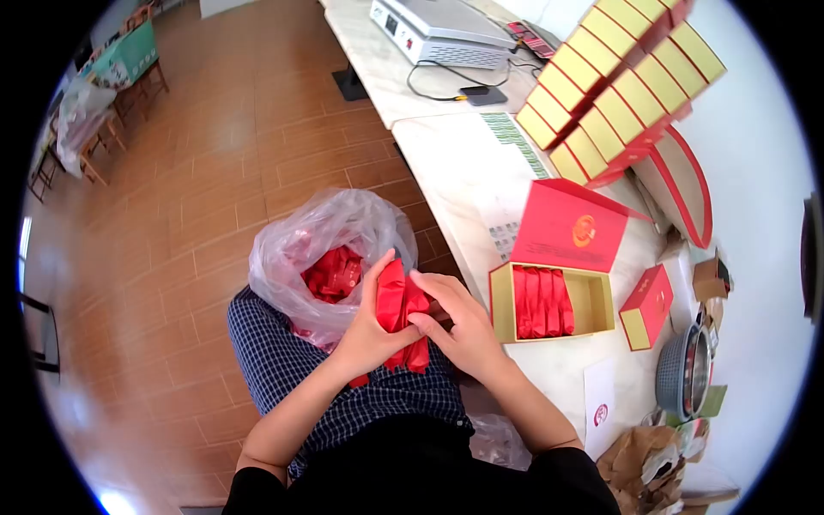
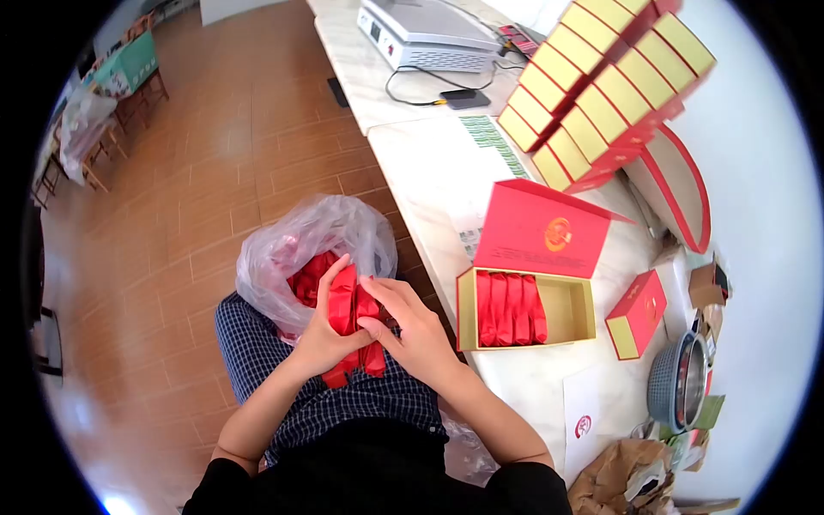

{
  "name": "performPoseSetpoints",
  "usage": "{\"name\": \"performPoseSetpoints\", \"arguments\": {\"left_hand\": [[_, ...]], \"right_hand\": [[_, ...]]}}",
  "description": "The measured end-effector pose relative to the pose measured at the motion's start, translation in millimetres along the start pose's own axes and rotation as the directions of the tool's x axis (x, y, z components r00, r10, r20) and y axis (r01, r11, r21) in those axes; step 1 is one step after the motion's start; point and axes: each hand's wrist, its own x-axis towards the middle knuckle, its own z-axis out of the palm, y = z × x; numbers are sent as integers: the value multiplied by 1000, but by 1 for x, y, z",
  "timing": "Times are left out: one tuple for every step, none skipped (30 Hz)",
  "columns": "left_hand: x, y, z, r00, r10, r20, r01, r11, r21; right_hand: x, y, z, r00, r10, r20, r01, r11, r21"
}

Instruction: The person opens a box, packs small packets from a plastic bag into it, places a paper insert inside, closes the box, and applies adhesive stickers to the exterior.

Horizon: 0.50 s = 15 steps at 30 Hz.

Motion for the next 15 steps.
{"name": "performPoseSetpoints", "arguments": {"left_hand": [[-1,7,8,1000,7,17,-7,1000,18],[-2,13,17,999,7,47,-11,997,80],[-3,19,25,997,5,78,-16,990,142],[-4,23,36,994,20,104,-36,987,154],[-4,25,46,992,20,125,-41,984,172],[-3,25,55,986,31,161,-55,987,151],[0,28,65,979,43,200,-71,988,134],[2,32,78,973,72,220,-98,989,112],[5,44,92,967,70,245,-96,991,98],[12,48,102,960,107,258,-147,979,140],[19,49,112,951,142,273,-194,965,174],[28,51,124,943,169,287,-218,965,148],[39,52,137,935,193,298,-237,964,117],[47,51,152,922,204,330,-235,970,58],[56,47,167,913,199,356,-236,970,64]], "right_hand": [[-6,2,-6,992,-124,-2,122,981,-152],[-11,-8,-13,986,-139,-88,123,978,-167],[-17,-11,-20,983,-145,-113,125,979,-164],[-25,-12,-28,972,-198,-128,156,948,-278],[-33,-15,-36,959,-249,-138,179,904,-389],[-38,-19,-42,945,-268,-185,174,895,-410],[-42,-19,-52,935,-278,-220,170,896,-409],[-48,-18,-65,916,-261,-304,161,935,-316],[-52,-22,-79,890,-239,-387,163,962,-218],[-63,-35,-94,918,99,-383,-76,994,75],[-67,-27,-110,913,-2,-409,-15,999,-38],[-75,-24,-122,931,74,-356,-67,997,32],[-82,-21,-132,933,112,-342,-94,993,69],[-89,-18,-141,933,149,-327,-121,987,105],[-94,-14,-149,937,147,-316,-116,987,115]]}}
